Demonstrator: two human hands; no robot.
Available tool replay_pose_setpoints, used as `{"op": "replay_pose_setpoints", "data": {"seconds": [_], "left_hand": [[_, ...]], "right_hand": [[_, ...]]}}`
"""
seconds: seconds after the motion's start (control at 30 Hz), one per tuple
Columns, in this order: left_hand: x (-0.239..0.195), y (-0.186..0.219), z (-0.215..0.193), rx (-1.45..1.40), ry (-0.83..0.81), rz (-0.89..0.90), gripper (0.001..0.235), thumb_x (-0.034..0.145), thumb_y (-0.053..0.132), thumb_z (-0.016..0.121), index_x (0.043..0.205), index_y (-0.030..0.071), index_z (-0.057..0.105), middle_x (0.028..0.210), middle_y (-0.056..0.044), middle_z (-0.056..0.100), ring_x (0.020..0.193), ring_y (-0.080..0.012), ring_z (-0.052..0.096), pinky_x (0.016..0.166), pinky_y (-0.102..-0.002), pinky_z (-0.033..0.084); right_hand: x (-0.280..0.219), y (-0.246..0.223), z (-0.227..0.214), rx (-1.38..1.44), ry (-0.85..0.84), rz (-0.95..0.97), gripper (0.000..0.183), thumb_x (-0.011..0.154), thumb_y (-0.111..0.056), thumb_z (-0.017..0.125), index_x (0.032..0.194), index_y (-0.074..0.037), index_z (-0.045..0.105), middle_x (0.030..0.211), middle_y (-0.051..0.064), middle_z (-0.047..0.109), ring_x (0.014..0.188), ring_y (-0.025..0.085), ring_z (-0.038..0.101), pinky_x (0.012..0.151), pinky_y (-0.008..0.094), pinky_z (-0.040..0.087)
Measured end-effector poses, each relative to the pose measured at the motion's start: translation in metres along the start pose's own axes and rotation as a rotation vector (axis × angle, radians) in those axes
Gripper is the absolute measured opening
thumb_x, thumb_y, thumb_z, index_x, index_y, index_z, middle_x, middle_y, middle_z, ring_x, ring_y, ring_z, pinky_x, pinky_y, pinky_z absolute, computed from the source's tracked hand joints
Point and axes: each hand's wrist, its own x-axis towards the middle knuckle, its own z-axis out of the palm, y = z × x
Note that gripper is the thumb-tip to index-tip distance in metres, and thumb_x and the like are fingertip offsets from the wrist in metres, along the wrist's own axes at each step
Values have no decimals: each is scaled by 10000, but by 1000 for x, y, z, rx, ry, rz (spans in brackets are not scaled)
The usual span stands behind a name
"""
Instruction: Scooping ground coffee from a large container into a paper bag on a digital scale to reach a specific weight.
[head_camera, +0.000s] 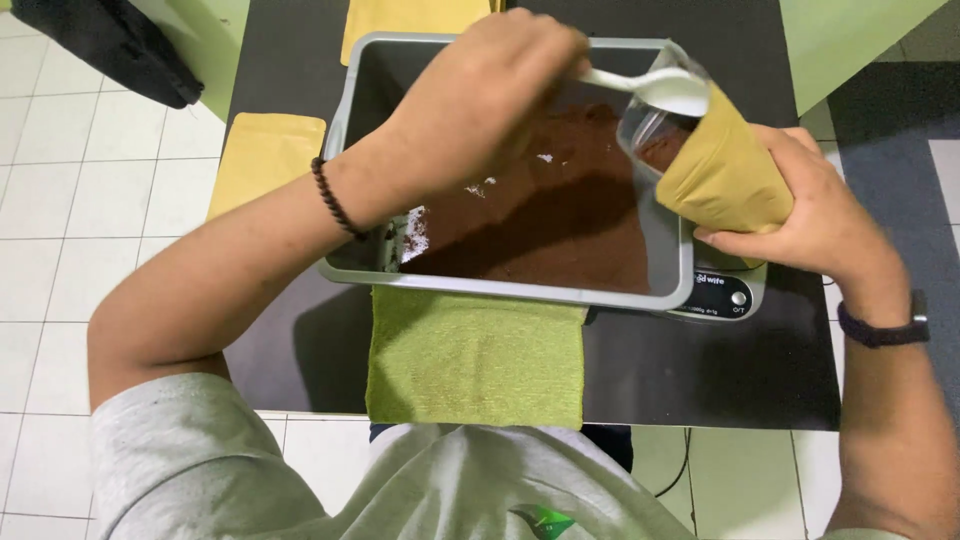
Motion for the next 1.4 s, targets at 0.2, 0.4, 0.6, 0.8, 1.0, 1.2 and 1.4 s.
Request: {"op": "replay_pose_setpoints", "data": {"seconds": [0.2, 0.4, 0.6, 0.8, 1.0, 1.2, 1.4], "left_hand": [[-5, 3, -8, -291, 17, -383, 271, 1155, 190, 383, 1043, 14, 556, 835, -67, 549, 707, -180, 484, 664, -334, 389], [-33, -15, 14, -337, -85, -686, 371, 1140, 341, 357, 920, 89, 516, 791, -7, 497, 694, -131, 409, 658, -298, 341], [-61, -41, 37, -326, -279, -1036, 350, 1140, 330, 378, 873, 119, 462, 765, 10, 494, 689, -132, 407, 633, -331, 363], [-59, -43, 37, -295, -429, -1102, 358, 1149, 320, 359, 873, 116, 462, 804, -12, 518, 701, -149, 431, 637, -344, 364], [-52, -49, 43, -156, -601, -1110, 358, 1106, 357, 416, 1066, 35, 566, 905, -169, 674, 764, -339, 588, 671, -472, 416], [-77, -72, 84, 371, -501, -568, 147, 952, 142, 561, 880, 58, 464, 731, -117, 615, 529, -392, 554, 396, -490, 377], [-70, -68, 97, 373, -538, -514, 238, 1081, 245, 531, 932, 67, 478, 757, -102, 624, 538, -379, 577, 379, -478, 376]], "right_hand": [[-4, 24, 21, 229, 139, 154, 938, 674, -174, 864, 1421, 12, 327, 1345, 223, 541, 1267, 370, 540, 1067, 478, 477], [-3, 43, 39, 479, 274, 48, 556, 917, -78, 719, 1422, -54, 486, 1466, 107, 499, 1195, 207, 495, 1063, 348, 474], [-7, 40, 45, 380, 271, 56, 660, 849, -166, 770, 1447, -140, 492, 1708, 157, 232, 1564, 322, 295, 1249, 471, 272], [-8, 37, 39, 349, 216, -16, 751, 837, -131, 775, 1479, -50, 394, 1550, 120, 436, 1610, 299, 137, 1295, 465, 146], [-14, 52, 36, 517, 152, -38, 1040, 782, -215, 757, 1637, -47, 189, 1540, 144, 381, 1419, 255, 393, 1253, 375, 274], [-30, 120, 57, 712, 316, -131, 897, 878, -433, 635, 1598, -54, 257, 1584, 167, 382, 1506, 324, 393, 1273, 467, 367], [-29, 77, 24, 644, 259, -161, 941, 870, -423, 569, 1608, -106, 80, 1648, 184, 231, 1564, 333, 273, 1330, 490, 276]]}}
